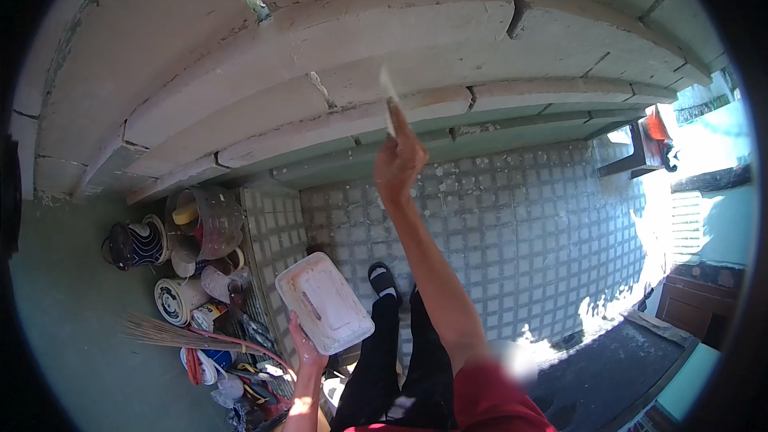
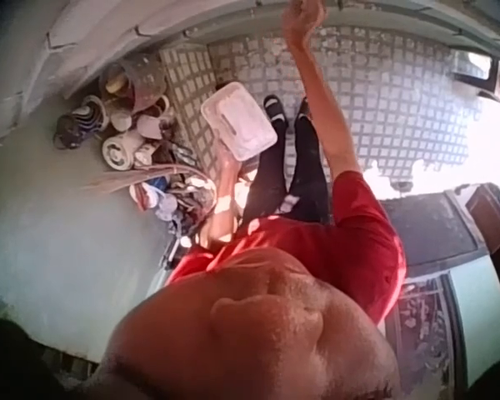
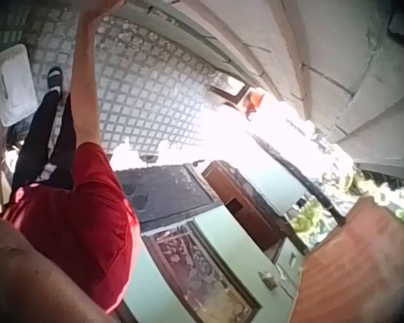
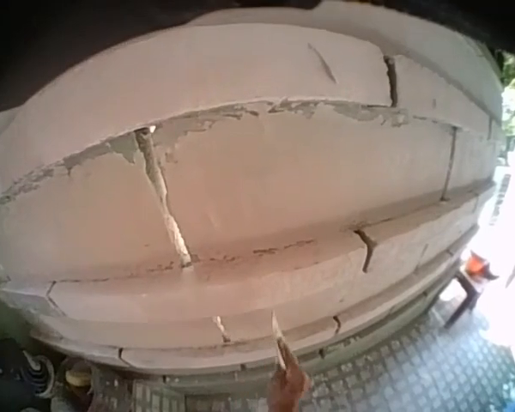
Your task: Applying plaster or putty to a wall and then cleaning the container and scraper in a bucket of water.
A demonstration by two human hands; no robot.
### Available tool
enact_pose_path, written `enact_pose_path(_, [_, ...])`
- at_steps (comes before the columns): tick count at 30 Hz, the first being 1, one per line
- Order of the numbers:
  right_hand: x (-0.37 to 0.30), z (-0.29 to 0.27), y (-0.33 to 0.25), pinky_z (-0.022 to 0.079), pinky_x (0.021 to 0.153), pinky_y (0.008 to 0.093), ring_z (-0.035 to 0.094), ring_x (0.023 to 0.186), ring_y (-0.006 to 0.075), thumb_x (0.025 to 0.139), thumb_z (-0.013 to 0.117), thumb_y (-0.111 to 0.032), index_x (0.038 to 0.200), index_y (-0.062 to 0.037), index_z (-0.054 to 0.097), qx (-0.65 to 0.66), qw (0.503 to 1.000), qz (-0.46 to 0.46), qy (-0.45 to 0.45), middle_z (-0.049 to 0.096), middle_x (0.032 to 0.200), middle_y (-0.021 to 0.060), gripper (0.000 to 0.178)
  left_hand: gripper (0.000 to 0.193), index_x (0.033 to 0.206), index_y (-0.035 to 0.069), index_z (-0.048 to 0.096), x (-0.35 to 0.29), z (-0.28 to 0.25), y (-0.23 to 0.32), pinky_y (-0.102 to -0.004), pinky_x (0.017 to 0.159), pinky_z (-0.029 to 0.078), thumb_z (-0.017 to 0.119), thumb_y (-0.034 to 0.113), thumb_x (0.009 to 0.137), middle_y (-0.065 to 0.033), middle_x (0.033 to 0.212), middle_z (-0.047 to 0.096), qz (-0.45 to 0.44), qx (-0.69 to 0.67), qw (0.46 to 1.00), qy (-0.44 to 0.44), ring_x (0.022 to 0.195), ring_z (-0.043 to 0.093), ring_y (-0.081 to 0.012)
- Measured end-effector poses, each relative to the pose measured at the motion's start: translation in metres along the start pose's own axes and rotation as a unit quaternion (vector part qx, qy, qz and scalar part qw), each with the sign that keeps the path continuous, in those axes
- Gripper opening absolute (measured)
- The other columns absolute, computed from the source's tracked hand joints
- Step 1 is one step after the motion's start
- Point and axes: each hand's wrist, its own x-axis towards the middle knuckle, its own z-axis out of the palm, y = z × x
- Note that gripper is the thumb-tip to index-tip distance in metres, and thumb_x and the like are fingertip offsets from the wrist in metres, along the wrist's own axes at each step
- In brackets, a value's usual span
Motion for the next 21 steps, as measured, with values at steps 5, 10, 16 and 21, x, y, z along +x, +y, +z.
enact_pose_path(5, [0.046,0.002,0.023,0.05,0.072,0.0289,0.064,0.09,0.0122,0.074,0.049,0.015,0.12,-0.0034,0.059,-0.068,0.99,0.044,0.115,0.063,0.107,0.0204,0.051,0.054,0.133,0.008,0.041,-0.001,0.005,-0.007,-0.0372,0.099,0.038,0.038,0.045,0.093,-0.0044,0.126,0.051,-0.001,0.001,1.0,-0.023,0.114,0.049,-0.022])
enact_pose_path(10, [-0.004,0.049,0.001,0.05,0.075,0.0282,0.064,0.091,0.0125,0.073,0.05,0.014,0.12,-0.0046,0.059,0.046,0.992,-0.096,-0.064,0.064,0.103,0.0219,0.051,0.053,0.133,0.008,0.041,-0.004,0.006,-0.004,-0.0371,0.099,0.038,0.038,0.044,0.094,-0.0047,0.126,0.05,-0.011,0.006,1.0,-0.021,0.114,0.049,-0.0222])
enact_pose_path(16, [0.001,-0.006,0.004,0.05,0.076,0.0316,0.065,0.084,0.0343,0.071,0.047,0.017,0.117,-0.0007,0.06,0.077,0.994,0.068,-0.028,0.063,0.106,0.0201,0.051,0.052,0.132,0.008,0.041,-0.007,0.004,-0.004,-0.037,0.099,0.038,0.037,0.044,0.094,-0.0048,0.126,0.051,-0.001,-0.001,0.999,-0.032,0.114,0.049,-0.0219])
enact_pose_path(21, [0.044,-0.004,0.002,0.049,0.074,0.03,0.065,0.08,0.0309,0.071,0.049,0.017,0.117,-0.0004,0.06,-0.05,0.987,0.147,0.043,0.063,0.107,0.0216,0.05,0.052,0.132,0.008,0.042,-0.012,0.004,-0.004,-0.0369,0.099,0.038,0.036,0.044,0.094,-0.0052,0.125,0.052,0.0,-0.004,0.999,-0.034,0.114,0.05,-0.0216])
